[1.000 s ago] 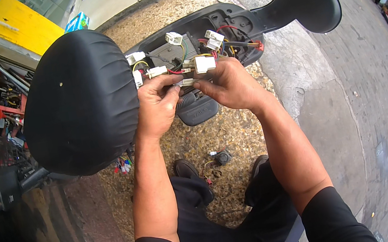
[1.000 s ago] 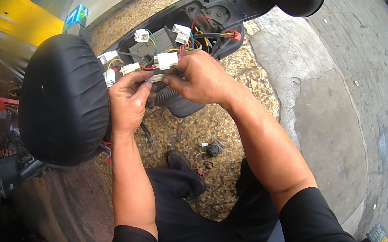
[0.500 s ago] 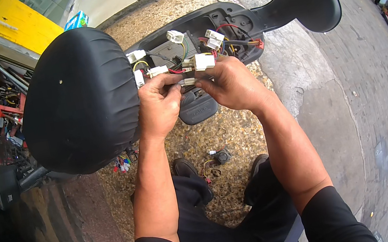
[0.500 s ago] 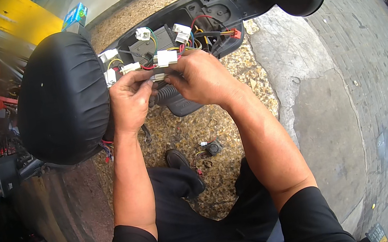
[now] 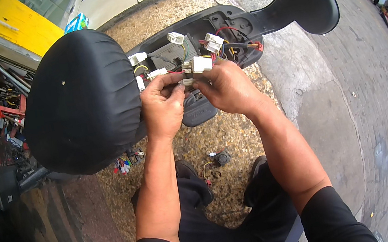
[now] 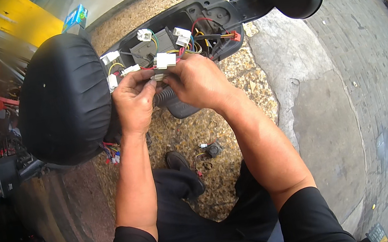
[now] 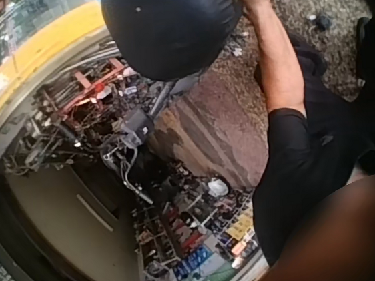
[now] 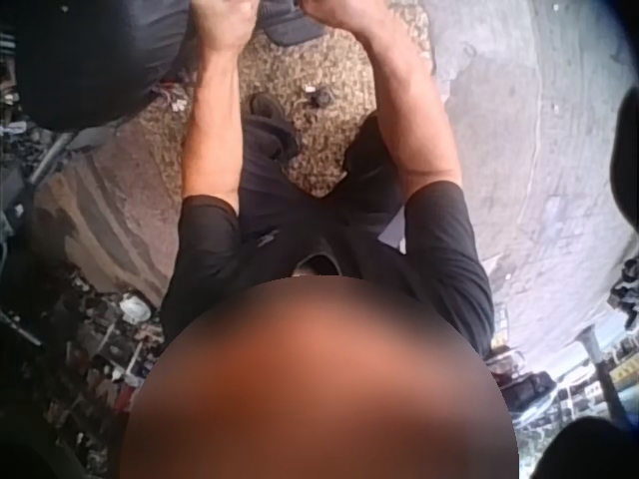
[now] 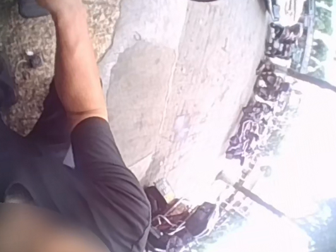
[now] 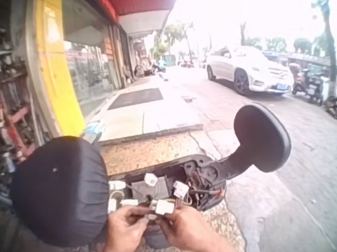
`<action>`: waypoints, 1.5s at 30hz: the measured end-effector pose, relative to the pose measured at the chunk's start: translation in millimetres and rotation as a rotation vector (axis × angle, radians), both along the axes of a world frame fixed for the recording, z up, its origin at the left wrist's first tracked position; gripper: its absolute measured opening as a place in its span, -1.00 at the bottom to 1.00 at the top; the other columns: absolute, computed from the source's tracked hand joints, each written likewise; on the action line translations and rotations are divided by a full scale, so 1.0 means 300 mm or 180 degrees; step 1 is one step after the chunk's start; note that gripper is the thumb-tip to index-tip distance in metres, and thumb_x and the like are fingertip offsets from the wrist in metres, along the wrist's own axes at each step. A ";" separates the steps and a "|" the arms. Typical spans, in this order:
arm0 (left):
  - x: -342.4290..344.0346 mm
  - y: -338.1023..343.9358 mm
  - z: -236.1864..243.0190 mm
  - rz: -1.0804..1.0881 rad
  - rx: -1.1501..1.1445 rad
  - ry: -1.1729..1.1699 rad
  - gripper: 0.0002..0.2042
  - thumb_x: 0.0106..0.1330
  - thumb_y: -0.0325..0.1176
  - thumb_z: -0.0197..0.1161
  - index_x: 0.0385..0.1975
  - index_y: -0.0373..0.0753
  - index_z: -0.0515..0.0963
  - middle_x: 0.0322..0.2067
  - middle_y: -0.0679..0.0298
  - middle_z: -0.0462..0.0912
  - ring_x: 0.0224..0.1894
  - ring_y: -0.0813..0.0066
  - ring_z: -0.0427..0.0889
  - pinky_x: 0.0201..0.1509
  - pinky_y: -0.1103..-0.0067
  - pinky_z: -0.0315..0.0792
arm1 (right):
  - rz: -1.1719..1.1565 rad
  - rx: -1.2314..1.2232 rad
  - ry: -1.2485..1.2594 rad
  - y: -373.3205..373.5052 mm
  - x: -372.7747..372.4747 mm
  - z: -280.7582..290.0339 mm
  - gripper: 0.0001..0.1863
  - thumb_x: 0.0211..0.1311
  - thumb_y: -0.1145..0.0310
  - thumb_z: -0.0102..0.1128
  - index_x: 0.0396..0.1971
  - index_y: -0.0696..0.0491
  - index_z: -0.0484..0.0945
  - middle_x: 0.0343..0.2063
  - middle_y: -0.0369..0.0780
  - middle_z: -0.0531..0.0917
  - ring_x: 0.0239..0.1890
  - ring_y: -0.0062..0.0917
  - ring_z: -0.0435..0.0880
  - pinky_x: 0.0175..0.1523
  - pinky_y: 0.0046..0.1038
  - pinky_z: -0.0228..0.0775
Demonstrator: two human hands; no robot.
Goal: The person kneels beside a scooter and works on the wiring under the seat. They disconnect and reconnect several wire harnesses, then use a power drill to remove screws from the seat assembly. The person retrieves pliers and cuts a wire, then continues to strip and prepare wire ends for connection.
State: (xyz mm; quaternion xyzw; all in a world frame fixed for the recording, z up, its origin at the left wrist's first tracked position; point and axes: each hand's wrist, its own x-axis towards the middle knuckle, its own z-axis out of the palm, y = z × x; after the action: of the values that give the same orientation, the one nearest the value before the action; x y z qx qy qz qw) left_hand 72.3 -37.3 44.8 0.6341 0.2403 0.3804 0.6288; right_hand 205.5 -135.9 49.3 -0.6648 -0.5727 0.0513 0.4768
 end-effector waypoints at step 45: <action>-0.124 -0.151 -0.177 -0.1920 -0.1121 -0.0120 -0.65 0.12 -0.48 0.35 -0.10 -0.38 0.46 -0.35 0.24 0.63 -0.25 0.48 0.65 -0.08 0.54 0.54 | 0.1997 -0.1818 0.3577 -0.080 0.003 -0.023 -0.58 0.51 0.13 -0.10 -0.40 0.13 0.57 -0.65 -0.33 0.53 -0.64 -0.70 0.48 -0.50 -0.62 0.31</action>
State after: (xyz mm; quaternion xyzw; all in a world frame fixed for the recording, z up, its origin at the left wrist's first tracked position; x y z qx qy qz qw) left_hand 35.2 -82.6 -8.5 0.5513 0.0924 0.1419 0.8170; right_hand 206.3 -159.9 42.5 -0.4403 -0.3685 0.6704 0.4700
